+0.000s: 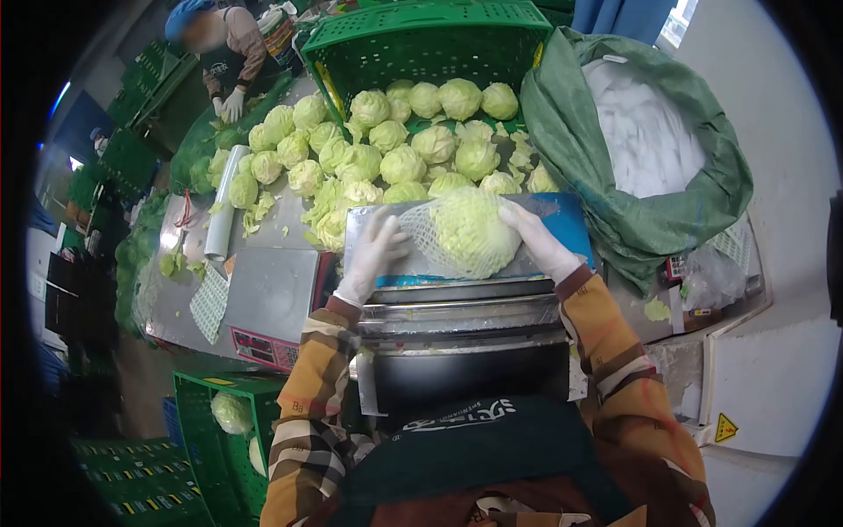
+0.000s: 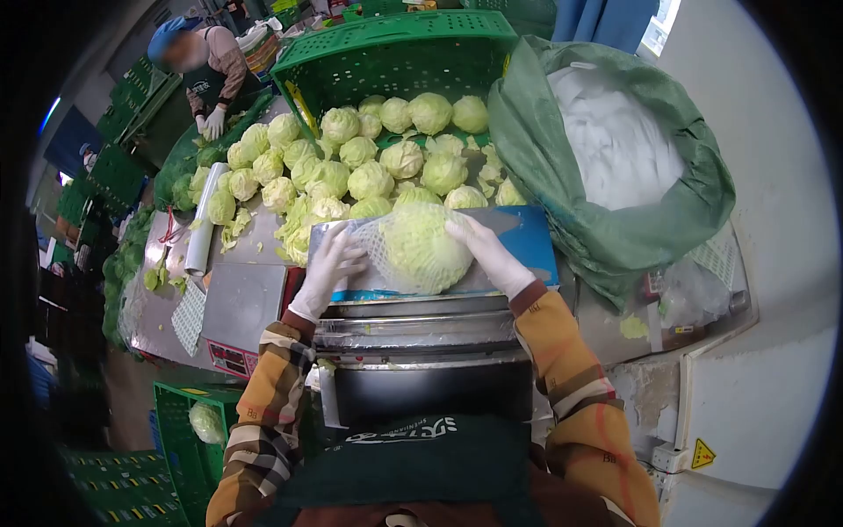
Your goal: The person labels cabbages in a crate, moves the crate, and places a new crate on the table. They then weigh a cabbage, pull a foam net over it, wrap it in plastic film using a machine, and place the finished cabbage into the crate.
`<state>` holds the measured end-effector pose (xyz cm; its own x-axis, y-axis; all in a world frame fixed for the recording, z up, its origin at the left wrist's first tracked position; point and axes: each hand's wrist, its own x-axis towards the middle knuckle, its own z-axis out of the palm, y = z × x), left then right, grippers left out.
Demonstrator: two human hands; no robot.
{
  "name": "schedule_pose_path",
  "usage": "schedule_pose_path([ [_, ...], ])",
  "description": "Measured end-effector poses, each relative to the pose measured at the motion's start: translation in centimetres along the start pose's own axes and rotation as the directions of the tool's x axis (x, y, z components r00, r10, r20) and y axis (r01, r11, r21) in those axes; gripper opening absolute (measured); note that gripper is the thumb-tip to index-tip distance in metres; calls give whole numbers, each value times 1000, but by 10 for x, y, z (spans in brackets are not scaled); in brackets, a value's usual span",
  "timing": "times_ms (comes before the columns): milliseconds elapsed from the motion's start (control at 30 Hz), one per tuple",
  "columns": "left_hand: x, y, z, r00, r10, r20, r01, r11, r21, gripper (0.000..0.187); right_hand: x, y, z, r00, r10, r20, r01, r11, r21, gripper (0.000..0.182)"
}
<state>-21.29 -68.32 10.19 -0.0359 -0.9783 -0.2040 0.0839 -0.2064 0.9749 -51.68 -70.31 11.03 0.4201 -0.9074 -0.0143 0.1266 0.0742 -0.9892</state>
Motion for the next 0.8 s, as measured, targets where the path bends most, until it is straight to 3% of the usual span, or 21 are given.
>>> schedule_pose_path([
  [67,-6,-4,25,990,-7,142,13,999,-40,66,5,-5,6,996,76,-49,-70,990,120,66],
  [100,-2,-9,35,990,-3,140,9,999,-40,66,6,-6,9,996,72,-46,-66,991,119,66],
  [167,9,-18,46,955,155,254,-92,966,-242,64,9,-10,13,979,176,-101,-172,984,49,67],
  [200,15,-26,43,954,77,290,15,953,-304,61,6,-17,17,980,172,-99,-168,985,46,67],
  [233,9,-16,43,954,78,289,14,953,-303,61,-3,-27,24,962,236,-137,-224,970,94,67],
  [300,-4,0,41,955,-158,253,168,986,-20,58,-13,-25,28,937,303,-174,-279,949,149,68],
  [400,-12,-15,43,956,-165,243,184,981,-57,59,-28,-8,22,938,291,-186,-267,953,144,67],
  [500,-14,-8,42,971,-116,210,121,993,-9,67,-29,-14,13,963,247,-109,-244,969,33,68],
  [567,-25,3,32,976,-139,166,134,990,42,70,-32,-24,7,956,262,-133,-281,948,-153,74],
  [600,-30,9,25,979,-167,119,157,983,91,73,-35,-30,4,957,258,-136,-278,949,-151,74],
  [633,-29,8,15,978,-167,121,156,983,97,73,-41,-36,1,937,271,-221,-324,909,-263,77],
  [667,-27,5,3,987,-69,144,46,987,157,76,-47,-38,-5,912,273,-307,-377,852,-363,80],
  [700,-28,2,-4,985,27,171,-64,975,211,78,-47,-23,-24,930,224,-293,-342,821,-458,83],
  [767,-33,1,-9,987,63,149,-90,979,182,71,-56,-21,-32,932,116,-343,-321,705,-633,80],
  [800,-39,3,-16,973,151,176,-212,885,414,66,-64,-22,-36,932,116,-344,-322,705,-632,80],
])
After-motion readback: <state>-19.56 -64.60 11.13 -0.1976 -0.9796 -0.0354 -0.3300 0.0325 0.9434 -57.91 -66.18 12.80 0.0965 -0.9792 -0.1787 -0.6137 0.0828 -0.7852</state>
